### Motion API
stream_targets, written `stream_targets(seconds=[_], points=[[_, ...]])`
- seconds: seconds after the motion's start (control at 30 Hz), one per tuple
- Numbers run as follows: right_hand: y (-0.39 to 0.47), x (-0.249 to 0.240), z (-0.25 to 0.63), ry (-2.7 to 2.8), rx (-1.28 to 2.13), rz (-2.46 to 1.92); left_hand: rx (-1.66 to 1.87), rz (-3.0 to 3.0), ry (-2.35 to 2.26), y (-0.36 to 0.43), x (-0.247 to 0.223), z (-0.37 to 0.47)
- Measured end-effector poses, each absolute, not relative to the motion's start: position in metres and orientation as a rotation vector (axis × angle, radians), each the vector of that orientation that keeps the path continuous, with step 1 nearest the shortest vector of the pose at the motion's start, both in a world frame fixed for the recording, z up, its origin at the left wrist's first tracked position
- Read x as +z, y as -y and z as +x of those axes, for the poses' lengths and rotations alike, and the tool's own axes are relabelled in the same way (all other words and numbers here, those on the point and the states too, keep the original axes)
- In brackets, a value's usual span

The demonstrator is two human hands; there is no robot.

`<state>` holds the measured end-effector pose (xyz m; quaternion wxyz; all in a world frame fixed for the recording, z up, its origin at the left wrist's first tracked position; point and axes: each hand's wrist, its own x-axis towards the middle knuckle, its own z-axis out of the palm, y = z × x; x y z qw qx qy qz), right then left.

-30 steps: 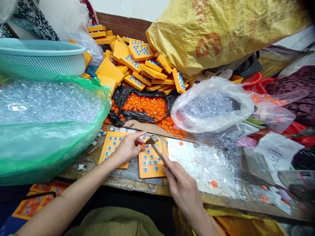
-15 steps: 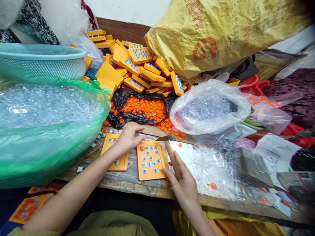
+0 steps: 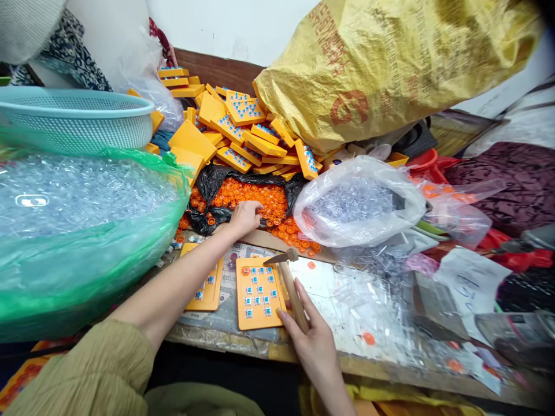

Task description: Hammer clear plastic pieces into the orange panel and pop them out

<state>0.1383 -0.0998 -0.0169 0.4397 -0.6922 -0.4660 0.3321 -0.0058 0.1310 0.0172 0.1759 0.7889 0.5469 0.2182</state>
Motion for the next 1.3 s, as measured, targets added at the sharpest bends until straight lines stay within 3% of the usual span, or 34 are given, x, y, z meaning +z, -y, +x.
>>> stream_targets(seconds=[0.23,0.57,1.3], points=[[0.099,-0.011,0.148,0.890,0.912,-1.753,0.641,2.355,-1.479,-0.106,0.009,-0.027],[0.096,-0.011,0.147,0.707,1.055,-1.671,0.558,2.316,-1.591,-0.133,0.005,-0.002],[0.094,-0.010,0.149,0.707,1.105,-1.650,0.532,2.412,-1.281,-0.100,-0.005,-0.004]])
